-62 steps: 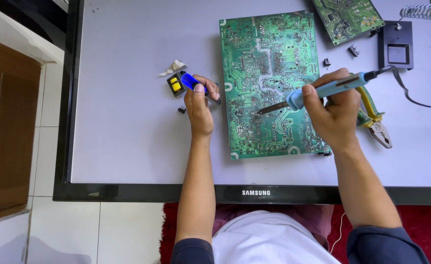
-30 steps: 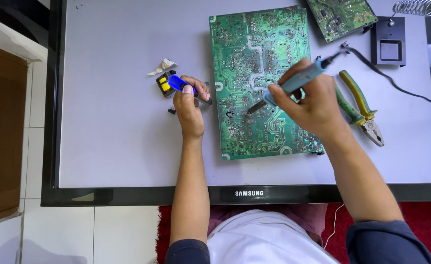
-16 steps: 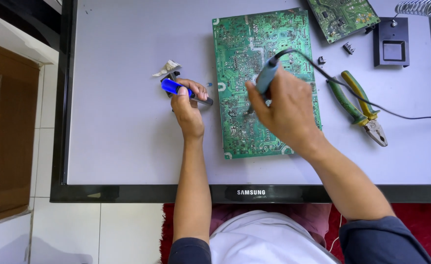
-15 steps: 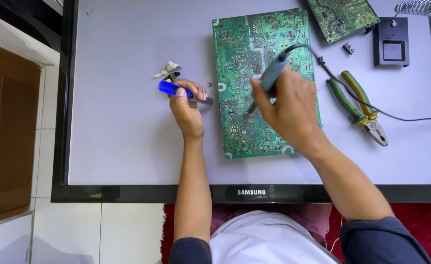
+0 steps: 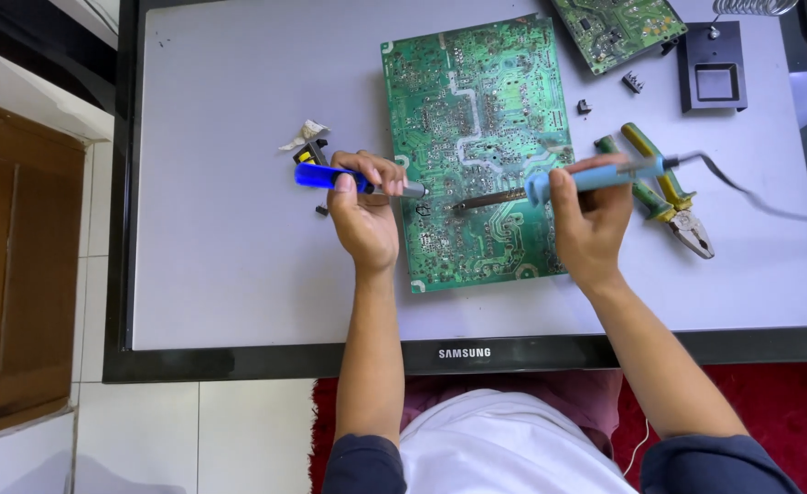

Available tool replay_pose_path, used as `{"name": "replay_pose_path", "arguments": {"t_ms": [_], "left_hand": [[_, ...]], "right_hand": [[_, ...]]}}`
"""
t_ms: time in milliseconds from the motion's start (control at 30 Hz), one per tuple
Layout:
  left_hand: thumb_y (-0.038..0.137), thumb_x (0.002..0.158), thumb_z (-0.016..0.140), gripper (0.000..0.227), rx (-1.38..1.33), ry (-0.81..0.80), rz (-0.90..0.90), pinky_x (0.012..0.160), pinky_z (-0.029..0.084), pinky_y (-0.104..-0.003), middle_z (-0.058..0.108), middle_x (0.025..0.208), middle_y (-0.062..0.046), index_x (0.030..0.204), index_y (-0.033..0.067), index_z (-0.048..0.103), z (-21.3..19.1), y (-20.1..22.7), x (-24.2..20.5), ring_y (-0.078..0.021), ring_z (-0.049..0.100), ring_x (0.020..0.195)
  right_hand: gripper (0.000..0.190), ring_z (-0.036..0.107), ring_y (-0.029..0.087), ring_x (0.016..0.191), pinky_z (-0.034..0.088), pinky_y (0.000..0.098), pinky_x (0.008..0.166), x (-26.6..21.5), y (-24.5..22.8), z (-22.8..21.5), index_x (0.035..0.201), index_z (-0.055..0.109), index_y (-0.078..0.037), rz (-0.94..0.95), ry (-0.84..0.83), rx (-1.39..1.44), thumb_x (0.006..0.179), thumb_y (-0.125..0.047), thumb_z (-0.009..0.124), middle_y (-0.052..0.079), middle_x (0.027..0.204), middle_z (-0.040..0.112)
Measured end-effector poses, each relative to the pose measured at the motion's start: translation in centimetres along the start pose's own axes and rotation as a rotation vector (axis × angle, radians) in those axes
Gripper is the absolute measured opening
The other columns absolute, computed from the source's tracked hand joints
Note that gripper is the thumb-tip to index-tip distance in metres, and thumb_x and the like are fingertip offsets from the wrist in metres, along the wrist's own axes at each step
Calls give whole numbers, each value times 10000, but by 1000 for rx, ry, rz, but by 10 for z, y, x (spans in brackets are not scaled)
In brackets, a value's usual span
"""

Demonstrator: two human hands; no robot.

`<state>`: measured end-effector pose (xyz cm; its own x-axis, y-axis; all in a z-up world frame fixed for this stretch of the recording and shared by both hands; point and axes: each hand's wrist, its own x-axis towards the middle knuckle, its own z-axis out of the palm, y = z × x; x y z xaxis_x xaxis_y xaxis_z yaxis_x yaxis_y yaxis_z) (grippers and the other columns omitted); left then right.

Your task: Desoldering electronic components from a printed circuit board using a soldering iron and a desoldering pump.

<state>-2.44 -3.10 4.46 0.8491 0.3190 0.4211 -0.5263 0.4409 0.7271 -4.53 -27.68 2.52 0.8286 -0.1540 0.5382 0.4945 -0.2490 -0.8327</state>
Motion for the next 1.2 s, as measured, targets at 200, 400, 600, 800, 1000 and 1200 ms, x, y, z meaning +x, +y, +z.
{"name": "replay_pose_path", "arguments": {"t_ms": [200,400,600,800,1000,1200], "left_hand": [[301,1089,389,290,-30,-42,19,691,485,-339,451,682,-73,892,102,466,3,-5,-4,-218,510,640],[298,1101,374,303,-9,-88,15,693,497,-341,465,690,-81,894,95,463,3,-11,-10,-226,532,642],[303,1107,389,321,-24,-114,6,684,503,-345,480,688,-82,892,82,480,7,-16,-15,-227,548,645],[313,1074,442,276,-73,-161,-151,726,443,-351,480,785,-69,917,93,493,21,-3,-20,-188,478,715],[327,1083,430,301,-17,-185,-165,730,460,-344,481,798,-71,921,86,505,23,-4,-22,-186,485,730],[680,993,650,524,111,-341,-275,747,418,-293,452,847,27,1065,186,490,27,-3,-22,-116,463,779]], "right_hand": [[235,675,307,806,540,398,763,-26,20,-9,1069,521,22,-194,24,73,1055,-44,746,175,951,614],[209,703,359,786,562,427,740,-55,23,-9,983,651,58,-356,-77,72,921,-6,841,236,914,707],[153,683,337,908,509,442,844,-23,28,-19,1094,591,49,-177,112,34,1106,-41,715,227,986,654],[178,597,149,781,480,290,700,5,-7,-31,1087,508,-122,214,245,59,1134,-240,633,35,871,543],[185,594,136,798,460,274,702,4,-2,-33,1100,500,-144,223,267,90,1146,-264,633,17,910,539],[181,598,135,805,471,270,693,11,-3,-33,1084,507,-150,258,299,95,1127,-260,644,11,924,550]]}}
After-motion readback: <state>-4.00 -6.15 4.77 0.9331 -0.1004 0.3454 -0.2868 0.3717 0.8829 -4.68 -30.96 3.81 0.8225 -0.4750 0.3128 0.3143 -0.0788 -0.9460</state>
